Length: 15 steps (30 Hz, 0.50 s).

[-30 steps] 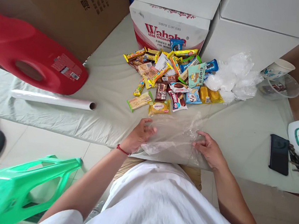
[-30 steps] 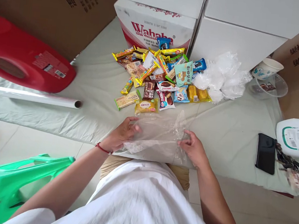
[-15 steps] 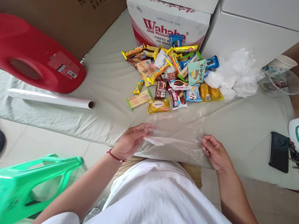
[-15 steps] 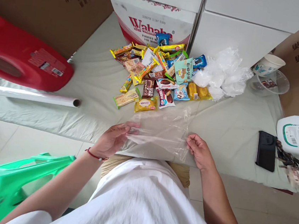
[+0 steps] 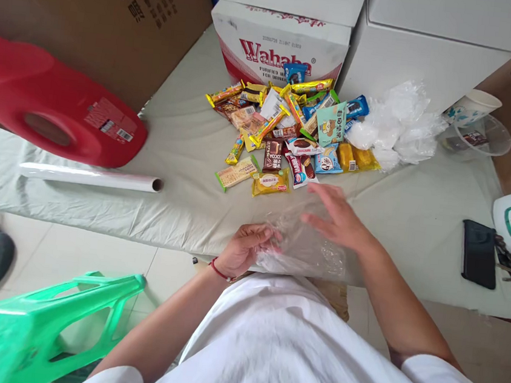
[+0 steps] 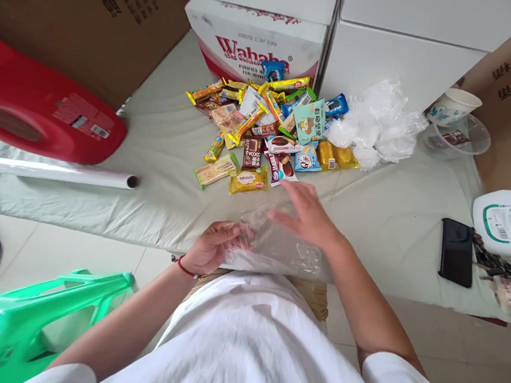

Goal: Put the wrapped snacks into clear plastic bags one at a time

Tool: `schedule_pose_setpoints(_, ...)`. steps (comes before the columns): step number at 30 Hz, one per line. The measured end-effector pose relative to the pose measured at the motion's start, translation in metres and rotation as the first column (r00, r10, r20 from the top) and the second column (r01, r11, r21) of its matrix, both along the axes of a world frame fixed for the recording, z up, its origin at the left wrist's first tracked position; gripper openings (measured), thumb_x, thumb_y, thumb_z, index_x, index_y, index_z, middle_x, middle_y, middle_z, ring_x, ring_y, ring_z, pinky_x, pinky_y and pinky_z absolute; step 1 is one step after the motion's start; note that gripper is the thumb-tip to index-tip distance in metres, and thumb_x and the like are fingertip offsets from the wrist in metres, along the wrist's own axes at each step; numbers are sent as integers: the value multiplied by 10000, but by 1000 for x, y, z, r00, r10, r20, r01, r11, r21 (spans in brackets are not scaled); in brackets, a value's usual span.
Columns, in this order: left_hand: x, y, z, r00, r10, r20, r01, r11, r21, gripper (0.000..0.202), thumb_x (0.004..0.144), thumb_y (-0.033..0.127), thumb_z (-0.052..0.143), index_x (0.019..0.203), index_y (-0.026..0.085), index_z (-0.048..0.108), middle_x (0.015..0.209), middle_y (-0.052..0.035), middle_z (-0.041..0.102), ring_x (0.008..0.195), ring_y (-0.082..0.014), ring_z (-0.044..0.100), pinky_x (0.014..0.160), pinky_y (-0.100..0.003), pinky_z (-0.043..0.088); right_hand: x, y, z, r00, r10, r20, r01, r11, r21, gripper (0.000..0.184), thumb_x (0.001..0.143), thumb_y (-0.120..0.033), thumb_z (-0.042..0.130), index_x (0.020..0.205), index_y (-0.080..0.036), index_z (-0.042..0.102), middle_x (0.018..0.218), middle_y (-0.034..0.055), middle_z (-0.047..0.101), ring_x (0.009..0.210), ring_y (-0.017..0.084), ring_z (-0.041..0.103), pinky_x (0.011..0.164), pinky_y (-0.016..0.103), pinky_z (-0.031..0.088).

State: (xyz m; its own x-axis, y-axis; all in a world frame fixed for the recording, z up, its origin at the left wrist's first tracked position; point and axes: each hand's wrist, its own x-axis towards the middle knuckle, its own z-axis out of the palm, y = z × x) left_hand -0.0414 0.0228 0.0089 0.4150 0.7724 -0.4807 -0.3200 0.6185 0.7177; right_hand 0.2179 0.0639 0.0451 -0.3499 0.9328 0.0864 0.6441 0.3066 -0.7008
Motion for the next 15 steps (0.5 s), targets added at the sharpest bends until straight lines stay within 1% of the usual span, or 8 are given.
schedule_pose_setpoints(2,-2,-3,1,996,-73,56,71,997,24,374,629,363,936,643,131,643,923,-89,732,842,-268,756,755,-349,585,-21,17,-11,981,185,-61,-194,962,-192,671,866,-578,694,1400,-189,579,1217,120,691,1187,298,589,1010,428,481)
schedule_pose_setpoints(4,-5,-5,0,991,-85,102,82,996,37,412,593,277,954,598,135,567,946,-73,720,936,-297,759,850,-384,588,-32,26,-20,953,270,-136,-301,887,-350,509,862,-557,684,1190,-169,686,1012,77,715,975,249,639,875,367,502)
schedule_pose_setpoints(5,-7,-6,-2,991,-75,106,72,997,34,403,590,247,954,614,136,567,913,-57,707,930,-286,760,864,-378,583,-33,28,-22,948,265,-177,-315,862,-396,431,871,-550,667,1061,-165,708,920,55,703,878,219,634,813,338,494)
schedule_pose_setpoints(7,-11,-8,-7,995,-27,95,26,1000,14,364,590,203,950,682,140,603,828,-17,670,837,-224,753,831,-334,575,-30,29,-20,950,167,-265,-275,850,-449,388,881,-553,648,916,-168,681,788,16,658,738,171,600,704,292,464)
schedule_pose_setpoints(9,-15,-9,-12,994,43,104,-42,999,-7,377,578,167,948,708,147,595,803,11,644,717,-146,704,740,-280,557,-22,28,-13,946,40,-323,-204,845,-495,396,855,-568,680,901,-177,645,679,-22,601,629,140,555,615,262,427)
schedule_pose_setpoints(11,-17,-10,-14,985,88,147,-85,996,-25,402,574,150,947,742,162,582,832,18,650,658,-98,639,672,-251,531,-15,27,-5,941,-32,-338,-164,829,-535,398,839,-571,703,888,-185,616,601,-50,556,549,119,510,559,245,395)
schedule_pose_setpoints(13,-18,-9,-14,977,71,201,-64,997,-41,424,600,173,943,882,186,627,905,-7,686,644,-80,588,640,-238,507,-10,25,-1,941,-67,-332,-139,819,-557,397,836,-571,708,862,-191,597,567,-63,528,510,107,487,532,237,380)
schedule_pose_setpoints(15,-20,-8,-11,966,10,258,4,998,-57,547,645,230,931,1112,203,648,994,-53,717,572,-43,500,588,-217,458,-6,23,-1,943,-93,-319,-113,813,-571,403,834,-581,706,855,-195,592,553,-72,505,485,103,481,509,233,370)
